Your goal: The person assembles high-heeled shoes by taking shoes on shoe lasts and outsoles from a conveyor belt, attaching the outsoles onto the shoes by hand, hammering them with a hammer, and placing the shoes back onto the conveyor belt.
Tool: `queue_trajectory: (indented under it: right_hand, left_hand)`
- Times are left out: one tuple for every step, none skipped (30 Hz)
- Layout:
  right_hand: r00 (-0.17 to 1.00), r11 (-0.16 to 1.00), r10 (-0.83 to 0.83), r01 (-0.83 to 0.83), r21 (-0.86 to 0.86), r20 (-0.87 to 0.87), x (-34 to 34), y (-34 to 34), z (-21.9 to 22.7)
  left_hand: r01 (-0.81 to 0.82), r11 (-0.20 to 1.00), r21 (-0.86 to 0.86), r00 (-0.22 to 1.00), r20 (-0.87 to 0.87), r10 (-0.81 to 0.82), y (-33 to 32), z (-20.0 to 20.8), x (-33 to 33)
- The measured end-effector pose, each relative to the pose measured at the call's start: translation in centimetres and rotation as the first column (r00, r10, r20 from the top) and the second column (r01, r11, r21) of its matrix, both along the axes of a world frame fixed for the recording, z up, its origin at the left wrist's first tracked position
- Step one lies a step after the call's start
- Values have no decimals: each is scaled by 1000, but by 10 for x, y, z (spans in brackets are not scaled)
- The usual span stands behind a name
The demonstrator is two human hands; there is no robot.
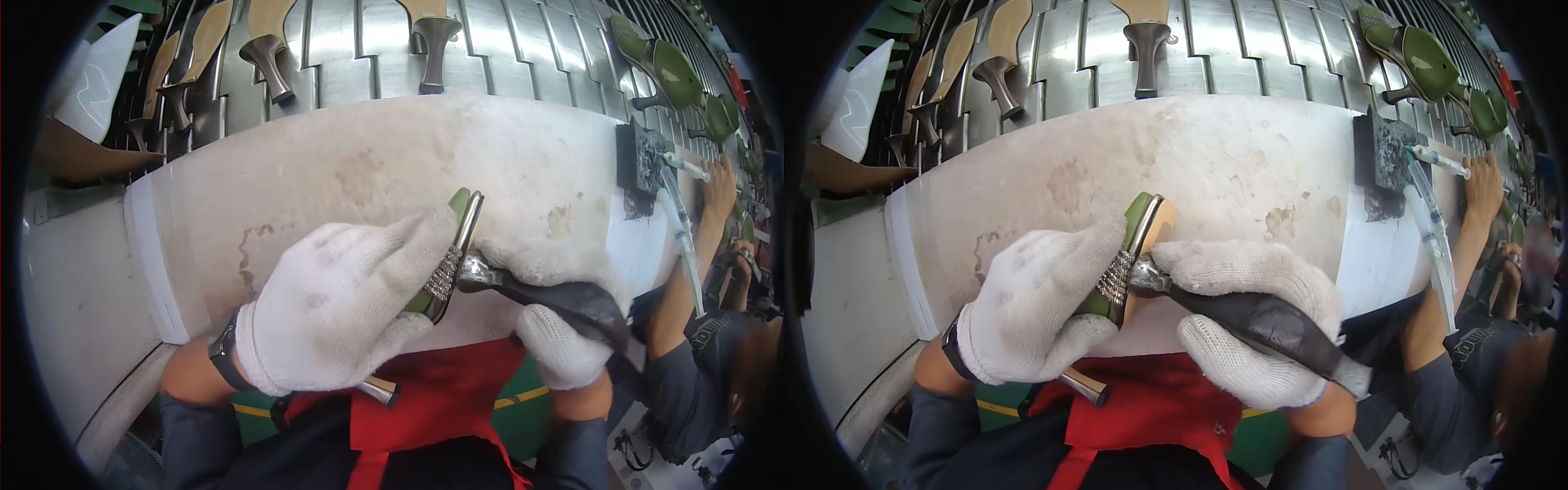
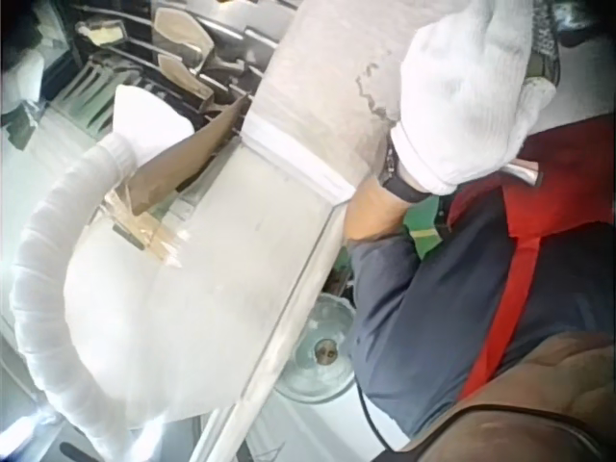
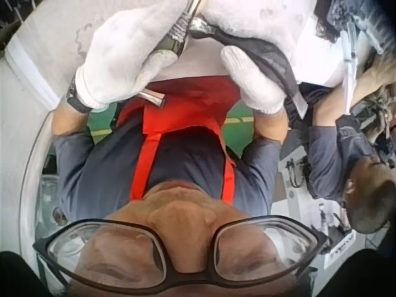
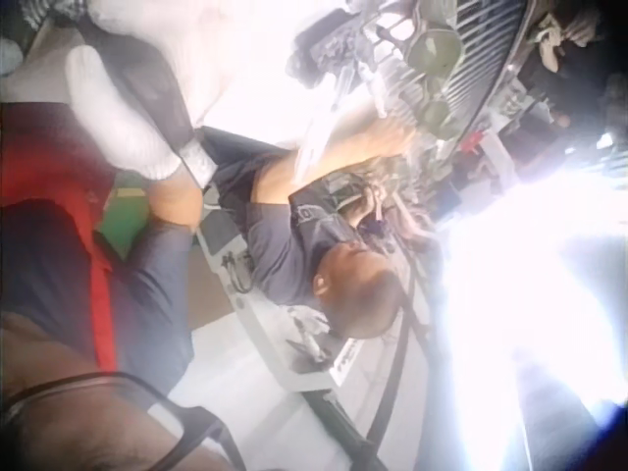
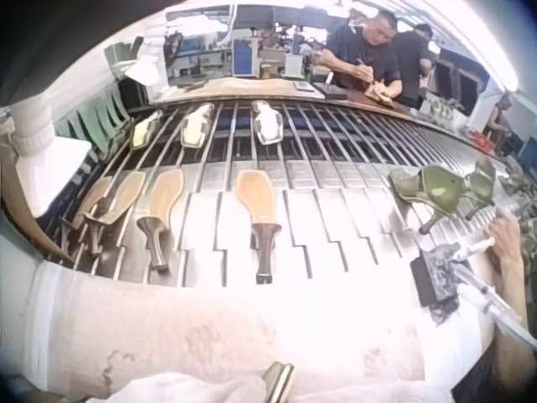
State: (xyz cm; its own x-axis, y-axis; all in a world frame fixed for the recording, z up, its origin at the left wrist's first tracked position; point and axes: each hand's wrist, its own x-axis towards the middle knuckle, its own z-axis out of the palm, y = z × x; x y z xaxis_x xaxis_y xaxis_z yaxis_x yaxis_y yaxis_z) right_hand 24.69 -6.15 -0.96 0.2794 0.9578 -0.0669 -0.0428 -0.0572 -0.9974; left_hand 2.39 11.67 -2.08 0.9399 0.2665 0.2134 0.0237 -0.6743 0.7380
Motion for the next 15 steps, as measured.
queue_trajectory:
  right_hand:
    - [997,995,78,-76,-66,25,6,5,6]
    - [976,984,140,-118,-135,164,11,19,27]
    - [975,982,147,-123,-144,169,8,23,31]
    - [988,981,80,-55,-188,132,3,28,34]
    - [995,972,9,14,-234,100,0,32,35]
    - [994,971,14,11,-240,104,0,35,35]
    - [987,970,6,34,-239,163,2,41,34]
    - [974,970,-5,60,-236,227,4,47,34]
    - [985,971,-41,80,-225,169,5,54,34]
    - [984,976,-47,82,-201,175,9,60,31]
    - [982,980,-52,85,-179,179,11,62,29]
    - [972,967,-75,125,-220,222,9,58,27]
    - [972,967,-72,123,-223,223,7,53,30]
    - [969,971,5,55,-234,246,7,47,32]
    - [960,969,82,-14,-248,269,7,39,35]
  left_hand:
    - [-7,1000,5,1000,-8,7,0,1,-1]
    - [-16,1000,9,1000,-19,16,0,0,-2]
    - [-22,1000,1,1000,-14,22,0,0,-2]
    - [-20,1000,-19,1000,-18,19,1,1,-3]
    - [-16,999,-39,1000,-21,15,1,1,-2]
    - [-20,999,-46,1000,-16,19,1,1,-2]
    - [-21,999,-38,1000,-17,21,0,0,-2]
    - [-20,999,-31,1000,-10,20,0,0,-1]
    - [-24,999,-33,1000,-7,24,0,1,-2]
    - [-25,999,-25,999,-22,25,0,1,-3]
    - [-25,999,-20,999,-38,24,-1,1,-4]
    - [-28,999,-23,999,-37,27,-2,0,-6]
    - [-38,999,1,999,-10,38,-4,-2,-7]
    - [-52,998,27,998,21,51,-6,-4,-7]
    - [-57,998,25,998,24,56,-7,-4,-7]
